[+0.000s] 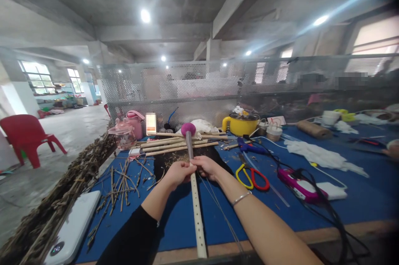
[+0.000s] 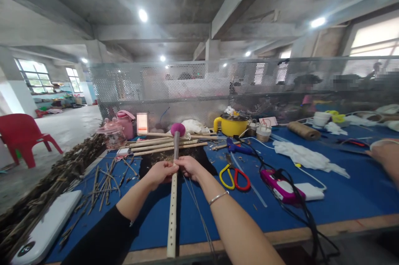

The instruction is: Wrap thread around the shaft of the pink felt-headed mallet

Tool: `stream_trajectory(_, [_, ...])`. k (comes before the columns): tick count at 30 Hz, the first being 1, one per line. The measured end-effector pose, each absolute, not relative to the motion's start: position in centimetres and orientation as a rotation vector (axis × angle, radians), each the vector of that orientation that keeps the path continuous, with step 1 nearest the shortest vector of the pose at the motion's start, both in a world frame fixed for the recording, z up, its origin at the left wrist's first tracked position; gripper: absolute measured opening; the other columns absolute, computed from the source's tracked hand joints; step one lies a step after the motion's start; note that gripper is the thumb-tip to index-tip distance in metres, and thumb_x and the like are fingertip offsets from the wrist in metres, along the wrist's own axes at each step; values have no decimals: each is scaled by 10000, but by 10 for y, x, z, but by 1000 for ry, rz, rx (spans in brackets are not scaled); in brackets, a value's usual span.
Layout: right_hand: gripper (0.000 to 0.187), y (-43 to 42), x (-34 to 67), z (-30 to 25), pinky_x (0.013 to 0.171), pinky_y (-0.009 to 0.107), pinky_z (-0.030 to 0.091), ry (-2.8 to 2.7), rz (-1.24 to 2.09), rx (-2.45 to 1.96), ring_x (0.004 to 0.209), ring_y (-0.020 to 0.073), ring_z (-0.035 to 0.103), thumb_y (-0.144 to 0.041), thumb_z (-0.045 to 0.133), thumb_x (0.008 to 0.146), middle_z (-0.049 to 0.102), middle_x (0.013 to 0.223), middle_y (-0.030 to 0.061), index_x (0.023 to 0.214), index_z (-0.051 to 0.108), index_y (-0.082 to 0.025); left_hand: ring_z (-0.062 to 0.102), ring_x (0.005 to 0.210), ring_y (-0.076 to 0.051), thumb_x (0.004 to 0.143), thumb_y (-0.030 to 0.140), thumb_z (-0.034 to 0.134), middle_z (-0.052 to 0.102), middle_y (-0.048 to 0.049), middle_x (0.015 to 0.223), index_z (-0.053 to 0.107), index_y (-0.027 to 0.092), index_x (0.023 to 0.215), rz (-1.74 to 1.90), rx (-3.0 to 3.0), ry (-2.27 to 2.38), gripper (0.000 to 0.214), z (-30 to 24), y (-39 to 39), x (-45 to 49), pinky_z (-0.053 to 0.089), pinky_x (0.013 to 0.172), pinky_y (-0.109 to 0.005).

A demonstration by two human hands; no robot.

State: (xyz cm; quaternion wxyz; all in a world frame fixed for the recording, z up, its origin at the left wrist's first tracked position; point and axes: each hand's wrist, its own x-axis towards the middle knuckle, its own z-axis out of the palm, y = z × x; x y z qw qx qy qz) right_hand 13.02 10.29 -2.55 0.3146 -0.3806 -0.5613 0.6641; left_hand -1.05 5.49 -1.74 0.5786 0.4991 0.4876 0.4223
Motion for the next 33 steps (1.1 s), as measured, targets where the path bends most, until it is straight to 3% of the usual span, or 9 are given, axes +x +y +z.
stream_trajectory(7, [267,101,138,-28,328,162,75,-1485,1822,-937,317,20,248,-361,632,663,372,406,-81,668,473,-148,570,593,-84,649,339,696,637,-95,767,596,96,758,917,962,962,284,-15,43,-5,442,548,-181])
stream_trajectory(16, [263,99,130,-29,292,164,127,-1467,1649,-990,282,18,238,-362,624,665,392,380,-81,634,484,-142,495,466,-62,559,375,749,551,-2,562,551,113,701,1015,1043,1086,358,-22,43,1,416,477,-189])
stream_trajectory(22, [280,101,144,-24,309,152,77,-1491,1875,-825,303,14,249,-371,640,666,391,413,-80,676,475,-146,578,576,-98,662,338,664,630,-76,742,591,105,806,958,1051,946,283,-15,39,2,434,512,-190])
stream_trajectory(25, [252,100,147,-22,298,167,86,-1575,1765,-968,283,22,237,-350,629,671,373,372,-79,652,487,-143,613,623,-134,714,310,583,646,-122,851,586,105,855,857,1114,982,249,-16,40,1,449,513,-219])
stream_trajectory(28, [225,98,144,-21,296,177,66,-1579,1642,-1158,266,15,147,-317,623,666,269,318,-110,615,485,-146,595,534,-149,728,327,552,645,-109,780,561,110,835,859,1222,1188,243,-22,42,2,429,472,-247])
stream_trajectory(33, [217,96,138,-21,297,183,70,-1574,1615,-1180,270,19,163,-315,629,658,287,316,-102,615,503,-144,508,495,-114,611,318,678,547,4,548,551,135,657,1035,1367,1415,227,-26,46,-2,355,492,-217])
